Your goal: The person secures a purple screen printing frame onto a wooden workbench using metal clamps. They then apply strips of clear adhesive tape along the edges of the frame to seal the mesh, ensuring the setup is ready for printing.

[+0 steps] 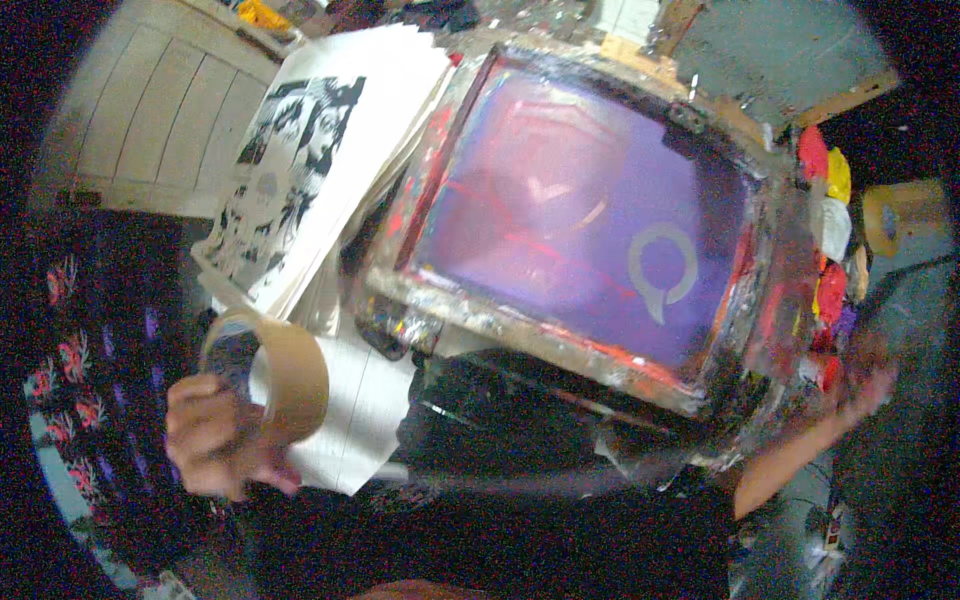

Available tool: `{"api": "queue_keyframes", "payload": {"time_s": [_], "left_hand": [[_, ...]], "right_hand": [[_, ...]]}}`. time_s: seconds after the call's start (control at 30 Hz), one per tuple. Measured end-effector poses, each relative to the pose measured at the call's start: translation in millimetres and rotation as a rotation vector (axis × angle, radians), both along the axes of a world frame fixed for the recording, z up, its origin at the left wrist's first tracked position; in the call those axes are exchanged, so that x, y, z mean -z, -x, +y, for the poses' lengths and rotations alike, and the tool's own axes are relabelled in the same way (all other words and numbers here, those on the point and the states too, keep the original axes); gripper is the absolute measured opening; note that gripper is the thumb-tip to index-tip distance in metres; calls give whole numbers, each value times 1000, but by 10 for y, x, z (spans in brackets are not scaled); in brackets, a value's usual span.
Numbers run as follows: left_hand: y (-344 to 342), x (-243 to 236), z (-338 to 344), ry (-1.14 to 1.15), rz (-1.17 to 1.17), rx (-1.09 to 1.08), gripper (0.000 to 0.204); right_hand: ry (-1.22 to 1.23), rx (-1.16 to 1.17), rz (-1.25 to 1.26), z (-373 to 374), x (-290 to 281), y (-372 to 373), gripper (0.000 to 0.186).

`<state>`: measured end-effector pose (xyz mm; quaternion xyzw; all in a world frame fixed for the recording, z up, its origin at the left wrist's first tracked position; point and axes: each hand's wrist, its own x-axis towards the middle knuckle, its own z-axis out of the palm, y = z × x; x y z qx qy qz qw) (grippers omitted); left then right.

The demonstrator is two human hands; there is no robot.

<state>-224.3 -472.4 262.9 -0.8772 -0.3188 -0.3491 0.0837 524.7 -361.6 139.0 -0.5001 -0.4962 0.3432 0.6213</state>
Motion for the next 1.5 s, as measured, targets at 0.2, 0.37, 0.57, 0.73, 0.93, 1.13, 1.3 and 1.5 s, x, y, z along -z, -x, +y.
{"api": "queue_keyframes", "payload": {"time_s": [0.2,0.37,0.57,0.73,0.93,1.13,1.3,1.5], "left_hand": [[39,-363,-393,-75,18,134,25],[-18,-368,-740,-169,-31,117,24],[159,-163,-1061,-41,-108,-20,26],[-209,639,-1111,198,26,-335,22],[-458,2297,-757,190,228,-227,34],[-692,2633,-710,186,171,-287,54],[-872,2298,-578,413,-139,-361,89],[-1825,1391,751,827,-649,-99,58]], "right_hand": [[-271,296,642,-941,-425,305,9],[-128,505,269,-632,-336,1097,17],[55,175,-338,-579,762,873,14],[110,-308,-834,-74,-552,1738,9],[-222,-671,-1332,133,-1796,2740,25],[-373,-790,-1219,188,-2060,3368,15],[-283,-983,-1243,426,-2309,3658,15],[-122,-1076,-1049,1075,-2049,3717,18]]}}
